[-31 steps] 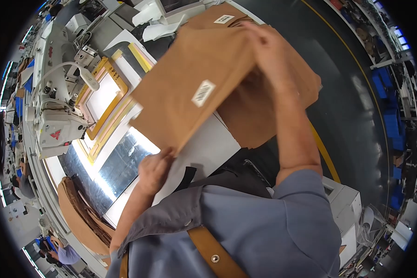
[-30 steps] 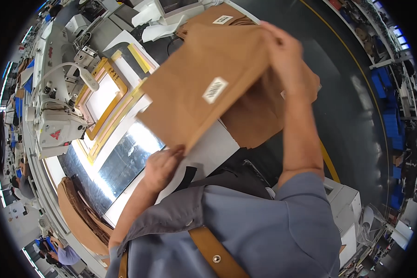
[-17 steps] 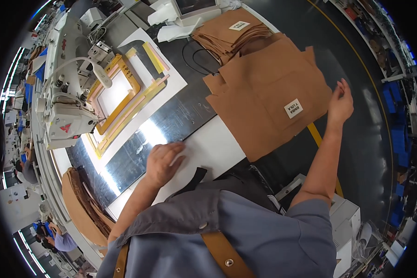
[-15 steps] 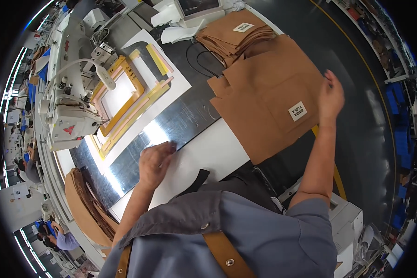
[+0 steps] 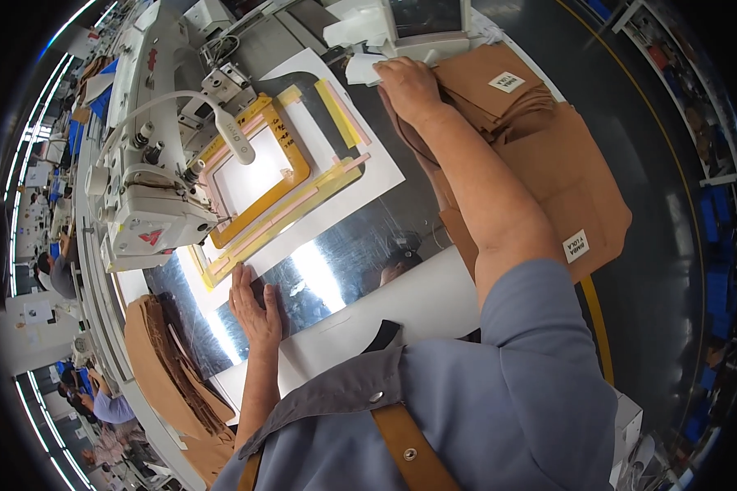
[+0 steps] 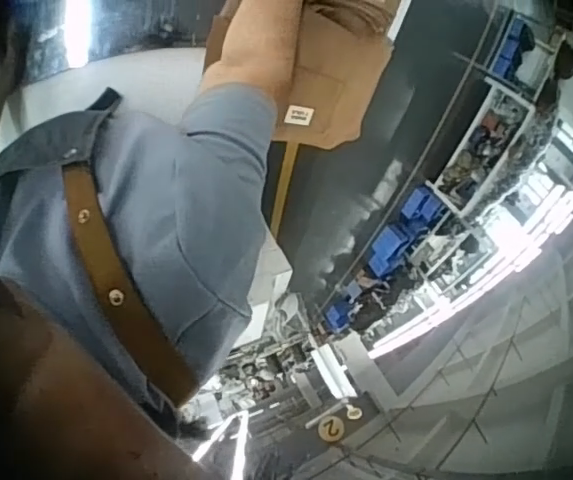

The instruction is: Operating an industrial sewing machine to stitch leather panels and attach brand labels for handbags.

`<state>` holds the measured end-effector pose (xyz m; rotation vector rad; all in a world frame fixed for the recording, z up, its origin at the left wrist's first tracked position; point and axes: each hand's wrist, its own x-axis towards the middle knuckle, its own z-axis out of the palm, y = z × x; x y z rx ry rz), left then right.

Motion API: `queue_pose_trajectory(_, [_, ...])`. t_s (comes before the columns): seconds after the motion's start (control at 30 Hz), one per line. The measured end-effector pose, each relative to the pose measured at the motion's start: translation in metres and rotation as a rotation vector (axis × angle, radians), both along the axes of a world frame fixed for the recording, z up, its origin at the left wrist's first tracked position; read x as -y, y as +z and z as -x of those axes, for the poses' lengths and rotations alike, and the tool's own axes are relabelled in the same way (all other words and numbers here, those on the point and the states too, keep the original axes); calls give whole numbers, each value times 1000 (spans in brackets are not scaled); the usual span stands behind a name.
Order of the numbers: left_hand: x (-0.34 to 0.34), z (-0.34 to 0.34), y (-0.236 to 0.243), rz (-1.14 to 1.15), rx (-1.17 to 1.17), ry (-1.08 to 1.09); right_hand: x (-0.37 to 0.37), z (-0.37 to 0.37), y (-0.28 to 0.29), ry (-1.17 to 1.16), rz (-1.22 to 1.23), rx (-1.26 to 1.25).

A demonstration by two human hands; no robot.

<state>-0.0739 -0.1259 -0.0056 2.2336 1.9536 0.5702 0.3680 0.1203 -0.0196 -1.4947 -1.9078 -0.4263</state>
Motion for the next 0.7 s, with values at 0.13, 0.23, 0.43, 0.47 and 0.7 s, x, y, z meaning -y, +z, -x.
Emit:
queue_pose_trajectory(0.13, [-1, -1, 3, 18, -4, 15, -13, -8, -6, -13, 117, 109])
queue_pose_trajectory(0.23, [-1, 0, 3, 24, -16, 23, -13, -10, -3, 15, 121, 139])
queue_pose_trajectory(0.43, [-1, -2, 5, 29, -27, 17, -10, -8, 3, 47, 8, 148])
queue_pose_trajectory(0.47, [-1, -3, 5, 28, -25, 17, -11, -7, 4, 48, 9, 146])
queue_pose_trajectory(0.7, [-1, -4, 3, 22, -31, 12, -16, -4, 8, 25, 90, -38])
